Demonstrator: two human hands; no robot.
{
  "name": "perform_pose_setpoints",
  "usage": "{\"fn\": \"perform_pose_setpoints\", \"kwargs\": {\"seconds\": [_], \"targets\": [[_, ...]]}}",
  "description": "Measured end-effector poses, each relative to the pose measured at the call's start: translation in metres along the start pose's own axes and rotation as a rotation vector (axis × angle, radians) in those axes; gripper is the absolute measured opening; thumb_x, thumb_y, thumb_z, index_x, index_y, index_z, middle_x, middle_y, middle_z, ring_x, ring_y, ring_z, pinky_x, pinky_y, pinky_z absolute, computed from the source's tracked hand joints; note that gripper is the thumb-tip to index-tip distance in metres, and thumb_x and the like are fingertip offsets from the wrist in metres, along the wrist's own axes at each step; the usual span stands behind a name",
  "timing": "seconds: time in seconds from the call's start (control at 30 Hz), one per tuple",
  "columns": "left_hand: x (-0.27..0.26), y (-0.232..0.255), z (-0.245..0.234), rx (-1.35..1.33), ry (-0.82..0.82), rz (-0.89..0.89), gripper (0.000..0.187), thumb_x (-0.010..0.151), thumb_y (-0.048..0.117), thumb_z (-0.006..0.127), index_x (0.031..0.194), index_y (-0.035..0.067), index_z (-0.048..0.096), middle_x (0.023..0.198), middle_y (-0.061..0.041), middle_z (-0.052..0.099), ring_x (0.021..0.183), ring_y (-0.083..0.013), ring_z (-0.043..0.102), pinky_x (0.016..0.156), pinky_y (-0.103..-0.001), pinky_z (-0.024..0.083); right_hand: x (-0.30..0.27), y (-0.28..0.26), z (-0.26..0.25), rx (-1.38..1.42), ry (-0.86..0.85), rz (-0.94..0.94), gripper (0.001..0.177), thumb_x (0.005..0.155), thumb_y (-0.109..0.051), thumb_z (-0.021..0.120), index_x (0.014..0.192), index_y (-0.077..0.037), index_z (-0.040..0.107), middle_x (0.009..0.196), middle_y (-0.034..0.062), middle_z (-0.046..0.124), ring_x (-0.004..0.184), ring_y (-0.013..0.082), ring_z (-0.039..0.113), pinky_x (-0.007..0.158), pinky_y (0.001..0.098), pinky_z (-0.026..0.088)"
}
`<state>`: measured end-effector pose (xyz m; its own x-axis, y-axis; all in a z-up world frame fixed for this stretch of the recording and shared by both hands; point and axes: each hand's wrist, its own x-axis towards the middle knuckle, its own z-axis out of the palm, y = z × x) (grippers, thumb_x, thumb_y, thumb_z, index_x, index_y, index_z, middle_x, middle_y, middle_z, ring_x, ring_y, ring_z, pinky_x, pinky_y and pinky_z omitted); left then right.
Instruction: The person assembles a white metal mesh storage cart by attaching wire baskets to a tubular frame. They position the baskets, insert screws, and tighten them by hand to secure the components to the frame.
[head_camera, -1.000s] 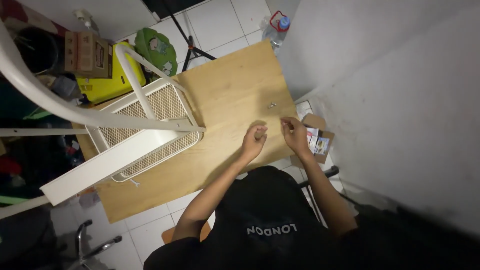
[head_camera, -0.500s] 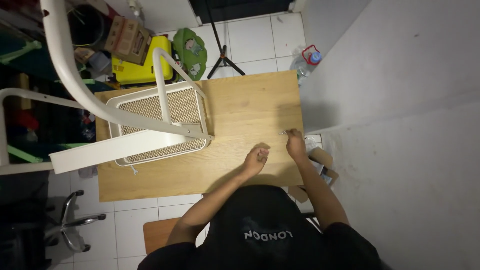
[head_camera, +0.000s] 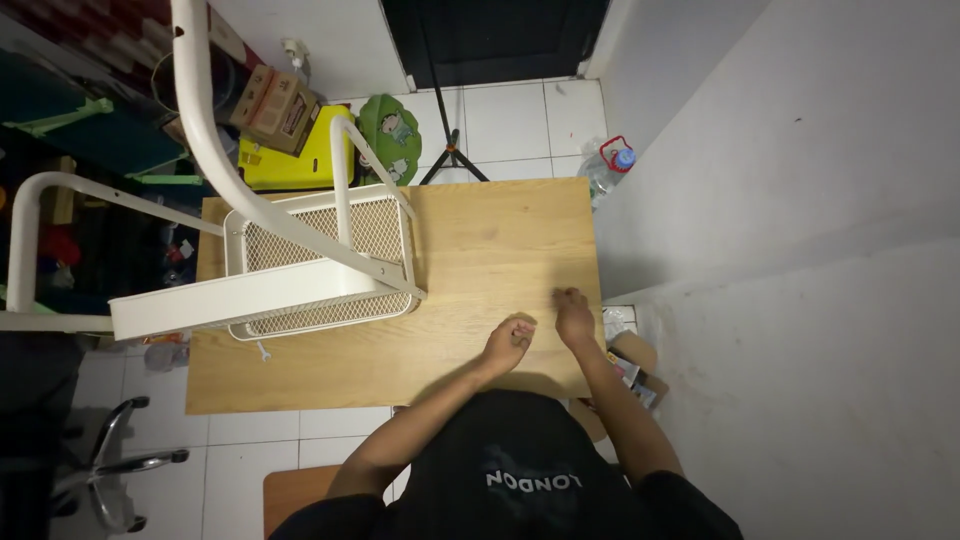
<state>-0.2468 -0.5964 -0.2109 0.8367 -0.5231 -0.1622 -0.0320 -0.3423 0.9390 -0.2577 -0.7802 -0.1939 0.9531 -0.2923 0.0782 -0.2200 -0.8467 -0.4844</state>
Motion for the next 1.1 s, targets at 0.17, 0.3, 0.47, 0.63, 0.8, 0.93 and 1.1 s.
{"fn": "perform_pose_setpoints", "kwargs": {"seconds": [0.17,0.3,0.47,0.63,0.8,0.93,1.1], "targets": [[-0.006,0.007,-0.005,-0.100,-0.004,-0.030,0.023,0.088,-0.001,0.064,0.111,0.004,0.068,0.115,-0.007,0.071,0.102,-0.0196,0.070,0.094,-0.031,0.056,0.004,-0.008,-0.003,-0.051,-0.045,0.081,0.023,0.086,-0.001,0.060,0.106,-0.007,0.069,0.114,0.0146,0.062,0.109,0.0373,0.060,0.088,0.0476,0.053],[-0.008,0.004,-0.010,-0.100,0.019,-0.022,0.019,0.091,0.000,0.066,0.110,0.003,0.067,0.112,-0.006,0.073,0.102,-0.0185,0.069,0.093,-0.031,0.055,-0.005,-0.013,-0.002,0.033,0.114,0.079,0.012,0.088,-0.002,0.063,0.098,-0.004,0.069,0.100,0.0178,0.064,0.096,0.0397,0.063,0.083,0.0486,0.052],[-0.009,0.003,-0.019,-0.156,0.039,0.000,0.022,0.092,-0.001,0.067,0.114,0.003,0.066,0.105,-0.011,0.070,0.098,-0.0193,0.067,0.090,-0.029,0.055,-0.026,-0.029,0.012,0.286,0.121,0.193,0.016,0.081,-0.002,0.070,0.097,-0.002,0.068,0.090,0.0180,0.068,0.085,0.0335,0.068,0.076,0.0422,0.054],[-0.021,0.031,-0.053,-0.181,0.077,0.025,0.036,0.090,-0.002,0.067,0.124,0.005,0.061,0.105,-0.009,0.067,0.096,-0.0182,0.065,0.083,-0.028,0.056,-0.034,-0.058,0.022,0.854,-0.283,0.337,0.016,0.088,-0.004,0.072,0.104,-0.002,0.069,0.092,0.0164,0.073,0.080,0.0209,0.068,0.069,0.0335,0.056],[-0.055,0.085,-0.116,-0.146,-0.065,0.240,0.036,0.089,-0.002,0.069,0.124,0.005,0.064,0.121,-0.008,0.064,0.105,-0.0184,0.068,0.079,-0.030,0.058,-0.039,-0.079,-0.013,1.246,-0.431,0.333,0.018,0.088,-0.002,0.068,0.105,-0.001,0.068,0.096,0.0074,0.075,0.086,0.0145,0.070,0.073,0.0288,0.056],[-0.081,0.112,-0.147,-0.081,-0.076,0.206,0.037,0.090,0.005,0.075,0.125,0.006,0.067,0.115,-0.008,0.066,0.102,-0.0195,0.069,0.079,-0.031,0.057,-0.046,-0.105,-0.033,1.319,-0.539,0.251,0.014,0.089,-0.001,0.071,0.103,0.001,0.068,0.097,0.0098,0.076,0.087,0.0153,0.070,0.076,0.0292,0.056],[-0.105,0.113,-0.176,-0.120,-0.030,0.168,0.035,0.090,0.007,0.074,0.125,0.009,0.072,0.112,-0.008,0.069,0.099,-0.0190,0.070,0.081,-0.031,0.058,-0.051,-0.147,-0.032,1.294,-0.585,0.287,0.015,0.091,-0.006,0.073,0.104,0.002,0.072,0.097,0.0121,0.077,0.085,0.0169,0.070,0.074,0.0306,0.055]]}}
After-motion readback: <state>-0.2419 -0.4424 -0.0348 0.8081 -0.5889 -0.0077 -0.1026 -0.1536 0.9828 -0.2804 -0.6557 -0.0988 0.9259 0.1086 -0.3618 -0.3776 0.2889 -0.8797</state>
